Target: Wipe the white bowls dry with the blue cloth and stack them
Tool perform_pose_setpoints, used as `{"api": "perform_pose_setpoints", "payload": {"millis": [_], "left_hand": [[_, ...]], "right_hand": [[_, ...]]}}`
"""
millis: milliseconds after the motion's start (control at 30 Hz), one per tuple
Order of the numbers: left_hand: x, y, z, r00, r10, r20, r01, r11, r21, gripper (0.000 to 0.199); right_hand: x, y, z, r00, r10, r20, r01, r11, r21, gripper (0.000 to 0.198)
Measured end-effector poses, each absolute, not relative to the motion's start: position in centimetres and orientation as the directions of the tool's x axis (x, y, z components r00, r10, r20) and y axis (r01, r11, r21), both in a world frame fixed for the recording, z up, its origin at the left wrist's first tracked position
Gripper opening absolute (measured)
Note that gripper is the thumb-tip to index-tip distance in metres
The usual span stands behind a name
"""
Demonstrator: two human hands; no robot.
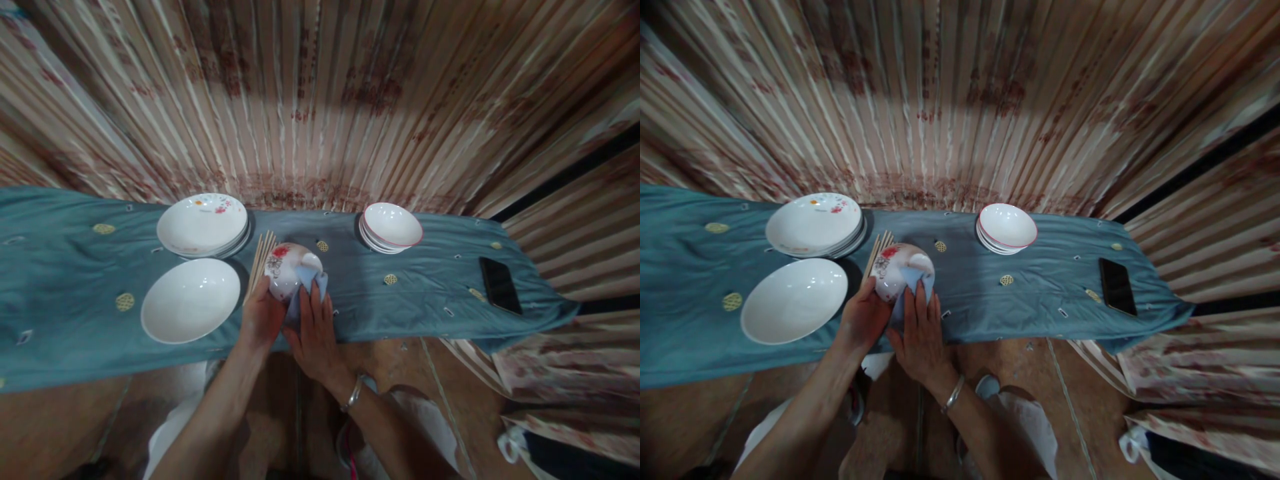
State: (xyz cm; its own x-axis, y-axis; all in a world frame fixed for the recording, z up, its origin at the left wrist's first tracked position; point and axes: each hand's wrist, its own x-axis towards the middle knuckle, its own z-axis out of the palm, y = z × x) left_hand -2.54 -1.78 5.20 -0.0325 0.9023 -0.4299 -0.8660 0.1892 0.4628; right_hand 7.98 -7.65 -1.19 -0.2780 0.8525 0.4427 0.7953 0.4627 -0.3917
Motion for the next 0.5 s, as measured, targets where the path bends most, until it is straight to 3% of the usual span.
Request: {"api": "perform_pose_setpoints", "payload": {"millis": [500], "left_hand": [[-2.6, -2.3, 4.1, -0.045, 0.952, -0.301, -0.796, 0.148, 0.587, 0.017]], "right_hand": [[10.2, -5.4, 1.3, -0.263, 0.845, 0.466, 0.734, 0.489, -0.471, 0.064]]}}
